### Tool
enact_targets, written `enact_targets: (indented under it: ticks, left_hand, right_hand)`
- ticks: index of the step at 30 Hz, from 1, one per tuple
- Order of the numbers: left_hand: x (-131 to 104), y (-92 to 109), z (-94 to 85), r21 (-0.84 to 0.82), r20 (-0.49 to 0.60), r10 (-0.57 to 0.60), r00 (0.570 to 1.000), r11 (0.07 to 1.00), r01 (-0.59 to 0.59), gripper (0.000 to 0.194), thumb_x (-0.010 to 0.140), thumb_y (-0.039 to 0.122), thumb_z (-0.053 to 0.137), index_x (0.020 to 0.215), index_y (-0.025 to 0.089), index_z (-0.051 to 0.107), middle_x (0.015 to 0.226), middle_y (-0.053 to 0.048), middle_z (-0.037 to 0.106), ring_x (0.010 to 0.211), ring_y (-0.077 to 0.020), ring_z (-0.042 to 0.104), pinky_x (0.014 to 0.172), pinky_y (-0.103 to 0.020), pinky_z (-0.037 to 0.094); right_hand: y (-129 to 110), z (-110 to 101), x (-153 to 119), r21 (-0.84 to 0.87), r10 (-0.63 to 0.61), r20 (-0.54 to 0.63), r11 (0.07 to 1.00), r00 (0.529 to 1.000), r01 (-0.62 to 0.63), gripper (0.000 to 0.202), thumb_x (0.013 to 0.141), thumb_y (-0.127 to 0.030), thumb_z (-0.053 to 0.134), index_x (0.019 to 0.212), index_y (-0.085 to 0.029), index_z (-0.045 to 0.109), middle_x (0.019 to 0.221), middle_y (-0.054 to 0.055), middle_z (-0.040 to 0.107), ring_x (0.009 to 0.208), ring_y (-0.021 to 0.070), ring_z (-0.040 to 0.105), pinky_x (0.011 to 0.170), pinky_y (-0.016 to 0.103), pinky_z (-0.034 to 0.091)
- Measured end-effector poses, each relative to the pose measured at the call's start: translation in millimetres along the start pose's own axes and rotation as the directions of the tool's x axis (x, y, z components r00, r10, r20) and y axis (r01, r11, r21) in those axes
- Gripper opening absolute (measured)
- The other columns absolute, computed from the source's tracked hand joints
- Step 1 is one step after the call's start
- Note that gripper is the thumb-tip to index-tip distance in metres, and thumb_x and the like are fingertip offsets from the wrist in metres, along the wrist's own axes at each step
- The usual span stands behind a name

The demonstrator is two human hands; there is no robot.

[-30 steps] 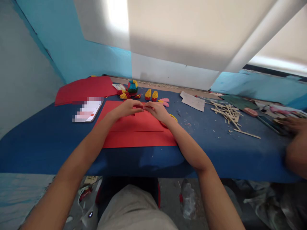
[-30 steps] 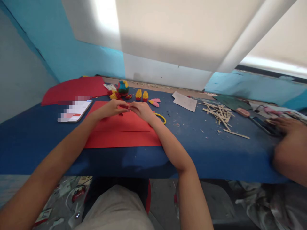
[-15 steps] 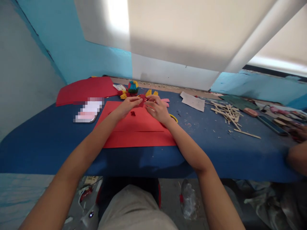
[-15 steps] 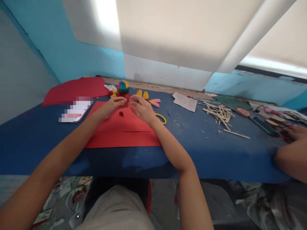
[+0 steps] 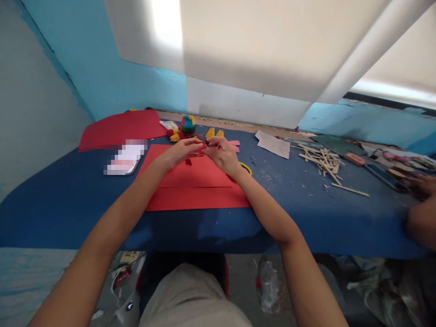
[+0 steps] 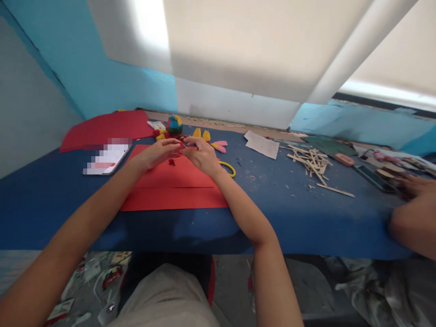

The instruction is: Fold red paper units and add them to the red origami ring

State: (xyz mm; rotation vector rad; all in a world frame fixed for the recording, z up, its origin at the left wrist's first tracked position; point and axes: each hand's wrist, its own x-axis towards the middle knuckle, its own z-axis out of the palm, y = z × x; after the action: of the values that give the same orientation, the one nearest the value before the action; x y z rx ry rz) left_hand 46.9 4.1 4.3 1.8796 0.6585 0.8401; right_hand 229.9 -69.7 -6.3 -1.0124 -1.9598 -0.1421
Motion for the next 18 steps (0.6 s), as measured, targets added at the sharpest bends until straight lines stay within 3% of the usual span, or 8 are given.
enact_targets:
  ticks: [4, 8, 12, 18]
  left_hand:
    - [-1.6, 7.3, -3.9, 0.088, 0.074, 0.064, 0.995, 0.994, -0.070, 0.022, 0.083, 0.041, 0.056, 0.085, 0.021, 0.065, 0.082, -0.005, 0.068, 0.074, -0.0177, 0.066, 0.060, -0.027, 0.052]
    - [-4.6, 11.9, -3.7, 0.207, 0.108, 0.134, 0.985, 0.966, -0.154, 0.019, 0.082, 0.037, 0.056, 0.084, 0.020, 0.063, 0.079, -0.003, 0.064, 0.063, -0.0149, 0.061, 0.052, -0.024, 0.049]
    - [-6.8, 13.4, -3.7, 0.302, 0.132, 0.169, 0.977, 0.932, -0.202, 0.020, 0.085, 0.034, 0.053, 0.091, 0.020, 0.066, 0.080, -0.003, 0.065, 0.053, -0.0127, 0.059, 0.047, -0.022, 0.045]
    - [-6.2, 15.8, -7.7, 0.402, 0.137, 0.199, 0.970, 0.884, -0.238, 0.021, 0.084, 0.029, 0.054, 0.092, 0.021, 0.071, 0.072, -0.002, 0.070, 0.053, -0.0145, 0.061, 0.053, -0.023, 0.044]
  right_hand:
    - [4.0, -0.5, 2.0, -0.009, -0.050, 0.040, 0.999, 0.998, 0.051, 0.020, 0.092, -0.032, 0.051, 0.091, -0.027, 0.071, 0.114, 0.007, 0.059, 0.107, 0.0204, 0.055, 0.092, 0.039, 0.046]
    - [7.5, -0.7, 3.4, -0.023, -0.054, 0.095, 0.998, 0.994, 0.056, 0.021, 0.092, -0.031, 0.051, 0.088, -0.024, 0.071, 0.099, 0.007, 0.067, 0.095, 0.0204, 0.059, 0.087, 0.038, 0.046]
    - [7.9, 2.2, 1.8, 0.041, 0.084, 0.116, 0.995, 0.990, -0.089, 0.022, 0.091, -0.032, 0.051, 0.088, -0.021, 0.069, 0.091, 0.006, 0.071, 0.084, 0.0184, 0.064, 0.078, 0.032, 0.048]
    - [7.2, 8.8, -1.6, 0.071, 0.202, 0.017, 0.977, 0.979, -0.203, 0.015, 0.084, -0.025, 0.056, 0.084, -0.018, 0.069, 0.079, 0.005, 0.071, 0.074, 0.0175, 0.065, 0.070, 0.029, 0.048]
